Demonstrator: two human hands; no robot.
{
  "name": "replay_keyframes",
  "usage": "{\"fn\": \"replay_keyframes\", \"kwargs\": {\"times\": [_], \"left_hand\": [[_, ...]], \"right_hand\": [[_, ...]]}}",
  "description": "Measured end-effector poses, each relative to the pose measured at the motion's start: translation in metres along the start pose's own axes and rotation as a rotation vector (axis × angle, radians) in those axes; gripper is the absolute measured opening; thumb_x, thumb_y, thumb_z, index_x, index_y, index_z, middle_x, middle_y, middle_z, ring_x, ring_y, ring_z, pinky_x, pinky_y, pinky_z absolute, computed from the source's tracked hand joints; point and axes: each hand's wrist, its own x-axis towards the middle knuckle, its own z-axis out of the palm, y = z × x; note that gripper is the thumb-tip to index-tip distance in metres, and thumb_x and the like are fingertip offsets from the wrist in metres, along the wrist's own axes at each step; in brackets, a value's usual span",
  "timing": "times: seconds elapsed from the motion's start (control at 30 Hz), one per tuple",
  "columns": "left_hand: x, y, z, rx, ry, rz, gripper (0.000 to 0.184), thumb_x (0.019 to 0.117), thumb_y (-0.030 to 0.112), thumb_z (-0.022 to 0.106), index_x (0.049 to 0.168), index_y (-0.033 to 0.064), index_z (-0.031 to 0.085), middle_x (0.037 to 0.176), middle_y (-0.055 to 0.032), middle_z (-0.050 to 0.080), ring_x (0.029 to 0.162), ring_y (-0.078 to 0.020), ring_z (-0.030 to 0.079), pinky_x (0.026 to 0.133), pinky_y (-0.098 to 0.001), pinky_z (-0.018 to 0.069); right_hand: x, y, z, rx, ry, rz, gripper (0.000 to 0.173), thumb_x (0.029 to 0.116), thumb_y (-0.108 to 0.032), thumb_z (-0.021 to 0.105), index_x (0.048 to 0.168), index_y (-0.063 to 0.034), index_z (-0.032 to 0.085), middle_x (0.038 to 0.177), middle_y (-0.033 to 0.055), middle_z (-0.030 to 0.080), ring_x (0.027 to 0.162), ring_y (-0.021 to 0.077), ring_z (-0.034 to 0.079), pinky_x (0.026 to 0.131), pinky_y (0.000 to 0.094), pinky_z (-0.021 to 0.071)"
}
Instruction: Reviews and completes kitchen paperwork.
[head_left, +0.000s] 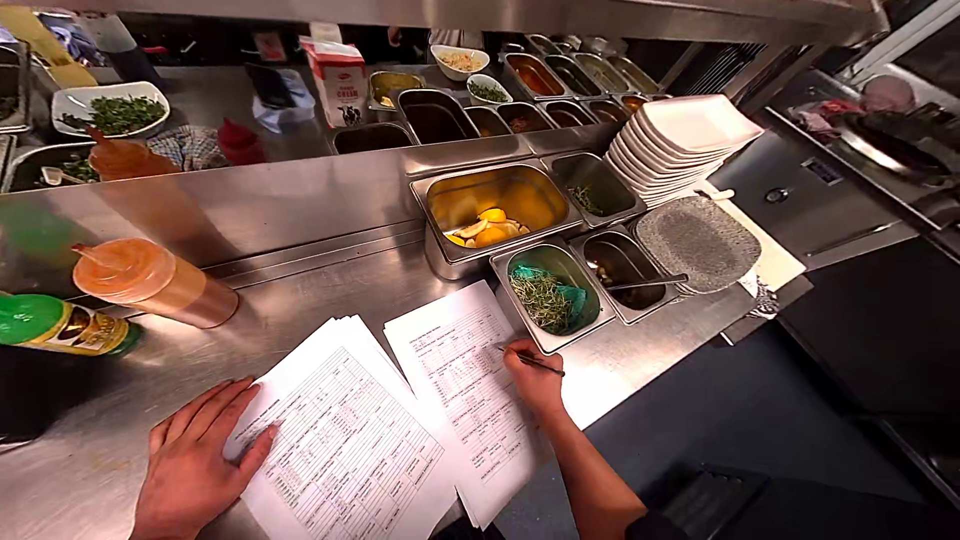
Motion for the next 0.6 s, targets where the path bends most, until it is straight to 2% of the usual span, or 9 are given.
{"fn": "replay_keyframes", "kwargs": {"times": [0.07,0.2,0.37,0.6], "left_hand": [[0.0007,-0.0006,-0.0001,0.004,-0.005,0.002,0.069,0.0923,0.069,0.043,0.131,0.0172,0.069,0.137,-0.0097,0.066,0.131,-0.0323,0.057,0.100,-0.0577,0.0402],[0.0008,-0.0002,-0.0003,0.005,-0.002,0.000,0.069,0.0926,0.068,0.042,0.131,0.0175,0.068,0.137,-0.0097,0.066,0.131,-0.0322,0.057,0.101,-0.0577,0.0397],[0.0010,0.0009,-0.0025,0.009,-0.024,0.001,0.069,0.0926,0.068,0.043,0.131,0.0170,0.068,0.137,-0.0096,0.066,0.131,-0.0327,0.057,0.101,-0.0575,0.0401],[0.0001,-0.0039,-0.0027,0.012,-0.051,0.007,0.068,0.0933,0.067,0.045,0.135,0.0174,0.066,0.140,-0.0095,0.064,0.134,-0.0314,0.055,0.104,-0.0567,0.0385]], "right_hand": [[0.0004,0.0038,-0.0033,0.031,-0.039,-0.010,0.005,0.0811,-0.011,0.072,0.078,-0.0091,0.074,0.065,-0.0026,0.070,0.056,0.0037,0.063,0.054,0.0236,0.0542],[-0.0065,0.0084,0.0035,-0.177,0.063,-0.247,0.010,0.0825,-0.014,0.069,0.076,-0.0092,0.076,0.065,-0.0029,0.070,0.057,0.0005,0.063,0.054,0.0210,0.0530],[-0.0052,0.0065,0.0043,-0.225,0.074,-0.244,0.010,0.0801,-0.014,0.070,0.072,-0.0101,0.075,0.061,-0.0029,0.067,0.054,0.0009,0.061,0.050,0.0220,0.0490],[-0.0056,0.0070,0.0048,-0.241,0.118,-0.266,0.012,0.0803,-0.014,0.069,0.070,-0.0105,0.074,0.060,-0.0028,0.066,0.054,0.0012,0.060,0.050,0.0215,0.0484]]}}
